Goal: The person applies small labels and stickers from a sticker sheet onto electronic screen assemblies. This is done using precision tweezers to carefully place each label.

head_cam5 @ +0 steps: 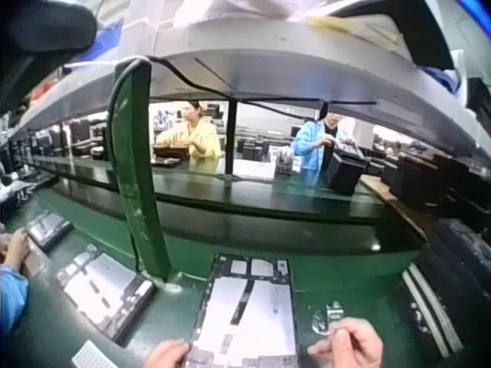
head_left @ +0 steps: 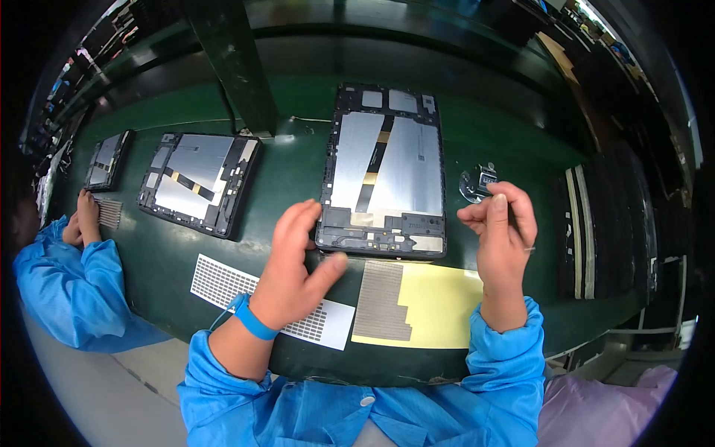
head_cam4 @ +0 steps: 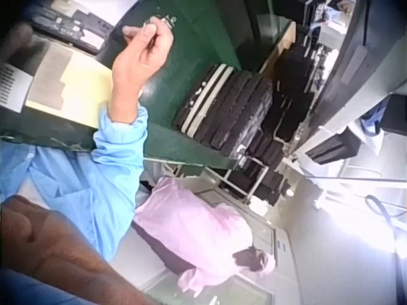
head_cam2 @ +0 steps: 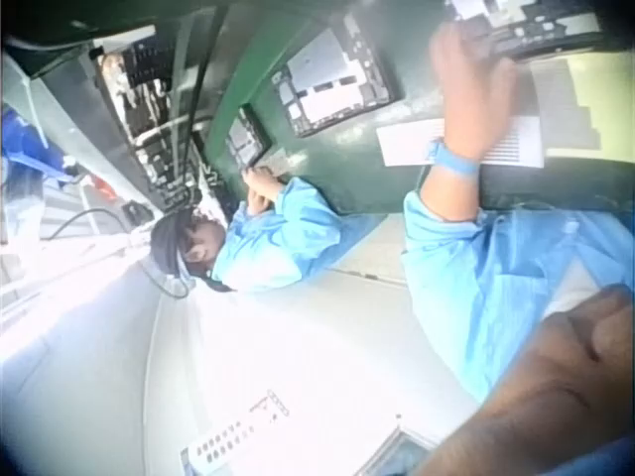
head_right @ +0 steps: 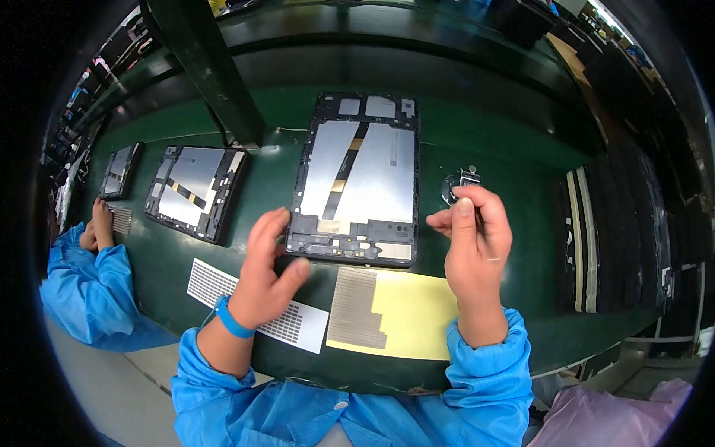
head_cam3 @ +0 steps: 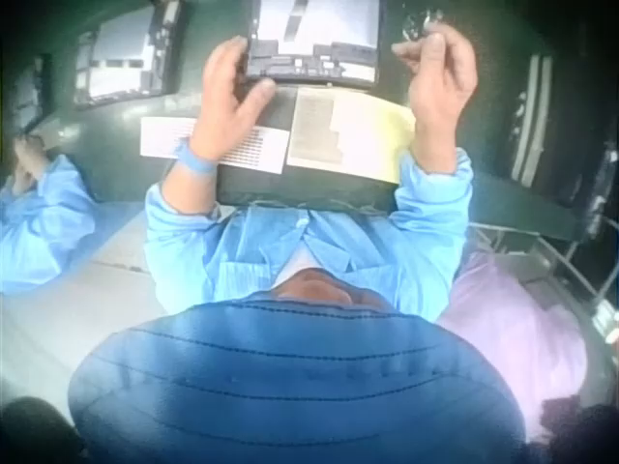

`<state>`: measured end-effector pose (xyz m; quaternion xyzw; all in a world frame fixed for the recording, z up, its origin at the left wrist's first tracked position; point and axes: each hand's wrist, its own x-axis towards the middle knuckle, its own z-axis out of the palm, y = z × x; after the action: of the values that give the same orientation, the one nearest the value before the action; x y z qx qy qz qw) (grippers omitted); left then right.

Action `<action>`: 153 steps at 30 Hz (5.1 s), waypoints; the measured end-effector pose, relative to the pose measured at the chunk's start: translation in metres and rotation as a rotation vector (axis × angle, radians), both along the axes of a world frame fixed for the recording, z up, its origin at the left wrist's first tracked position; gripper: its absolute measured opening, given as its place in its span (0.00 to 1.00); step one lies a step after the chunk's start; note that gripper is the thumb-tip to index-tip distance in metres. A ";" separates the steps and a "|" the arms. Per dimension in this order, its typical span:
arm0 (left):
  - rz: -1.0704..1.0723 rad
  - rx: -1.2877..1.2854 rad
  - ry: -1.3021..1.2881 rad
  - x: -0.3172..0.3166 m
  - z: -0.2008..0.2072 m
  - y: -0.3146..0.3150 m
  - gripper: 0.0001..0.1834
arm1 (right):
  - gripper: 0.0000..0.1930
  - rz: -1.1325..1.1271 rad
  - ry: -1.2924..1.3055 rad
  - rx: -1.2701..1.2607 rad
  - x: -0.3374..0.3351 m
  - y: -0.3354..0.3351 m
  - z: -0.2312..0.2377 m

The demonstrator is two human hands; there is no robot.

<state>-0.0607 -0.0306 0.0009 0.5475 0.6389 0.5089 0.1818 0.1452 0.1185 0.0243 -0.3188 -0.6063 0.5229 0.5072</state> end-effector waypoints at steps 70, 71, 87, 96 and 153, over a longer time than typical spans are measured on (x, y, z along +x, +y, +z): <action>0.488 0.166 -1.079 -0.101 0.014 -0.038 0.16 | 0.10 0.078 -0.246 0.220 -0.011 -0.008 -0.033; 0.583 0.018 -0.931 -0.106 0.014 -0.044 0.20 | 0.10 0.075 -0.244 0.218 -0.011 -0.009 -0.033; 0.203 -0.503 -0.062 -0.067 0.041 -0.088 0.12 | 0.12 0.027 -0.329 0.299 -0.010 -0.005 -0.037; -0.443 -0.071 0.607 0.025 0.061 0.000 0.26 | 0.11 0.010 -0.338 0.285 -0.007 -0.004 -0.042; -0.125 -0.235 0.529 0.004 -0.001 0.012 0.37 | 0.11 0.067 -0.377 0.308 -0.003 0.001 -0.042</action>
<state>-0.0564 -0.0188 0.0003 0.6747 0.6836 0.2589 0.1022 0.1420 0.1192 -0.0180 -0.3093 -0.7731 0.3720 0.4101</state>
